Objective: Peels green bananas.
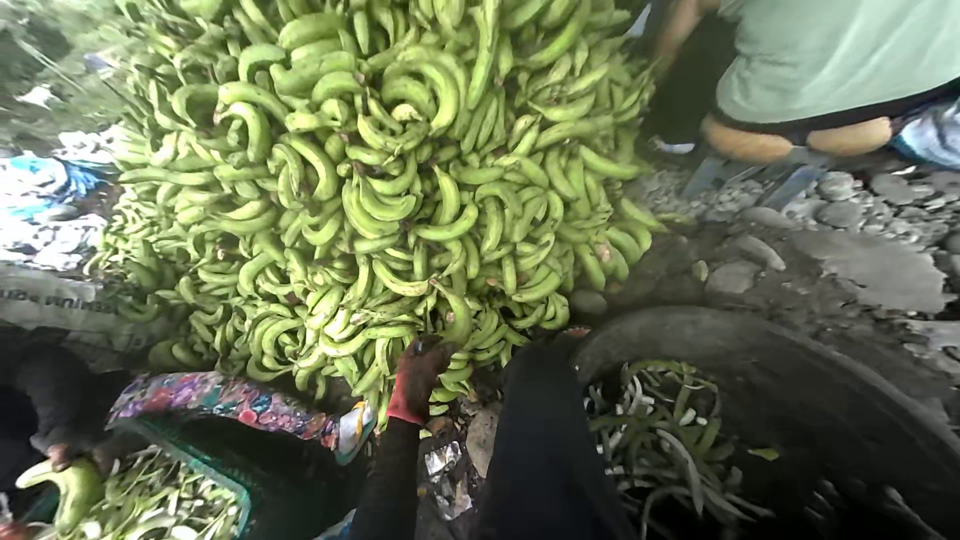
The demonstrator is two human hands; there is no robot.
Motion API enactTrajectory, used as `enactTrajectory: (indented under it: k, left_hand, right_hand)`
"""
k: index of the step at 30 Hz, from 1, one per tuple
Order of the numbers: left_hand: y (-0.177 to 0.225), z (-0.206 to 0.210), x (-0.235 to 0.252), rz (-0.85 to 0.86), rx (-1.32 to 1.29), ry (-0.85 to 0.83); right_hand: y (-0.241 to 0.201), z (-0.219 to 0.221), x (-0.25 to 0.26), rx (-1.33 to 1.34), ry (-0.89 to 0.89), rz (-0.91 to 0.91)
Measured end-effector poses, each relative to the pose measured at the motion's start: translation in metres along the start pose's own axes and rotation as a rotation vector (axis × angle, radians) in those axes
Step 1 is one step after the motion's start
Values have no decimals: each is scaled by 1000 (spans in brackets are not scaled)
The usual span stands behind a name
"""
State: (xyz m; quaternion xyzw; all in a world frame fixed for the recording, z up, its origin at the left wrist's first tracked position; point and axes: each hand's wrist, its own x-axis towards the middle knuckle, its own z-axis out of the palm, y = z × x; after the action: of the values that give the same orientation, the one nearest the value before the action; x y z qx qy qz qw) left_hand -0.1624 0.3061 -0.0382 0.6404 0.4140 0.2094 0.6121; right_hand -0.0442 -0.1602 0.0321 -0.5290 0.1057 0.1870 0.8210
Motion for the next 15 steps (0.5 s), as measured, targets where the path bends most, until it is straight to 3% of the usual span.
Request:
enactTrajectory:
  k: [1, 3, 4, 7, 8, 12, 15]
  left_hand:
    - [13, 3, -4, 29, -90, -12]
    - [48, 10, -9, 64, -173, -21]
    - [68, 15, -13, 93, -188, -33]
    - [128, 34, -30, 237, -205, -124]
    - [145, 40, -38, 280, -195, -169]
    - [190, 82, -69, 337, -81, -409]
    - [187, 128, -98, 274, -7, -662]
  right_hand:
    - [9, -27, 15, -6, -296, -76]
    - [-9, 19, 7, -272, 210, 137]
    - [-6, 21, 12, -318, 260, 183]
    - [28, -17, 39, -368, 41, 28]
    - [30, -9, 38, -424, 13, -36]
    - [7, 48, 19, -878, 5, -468]
    - [10, 62, 22, -1266, 141, -1085]
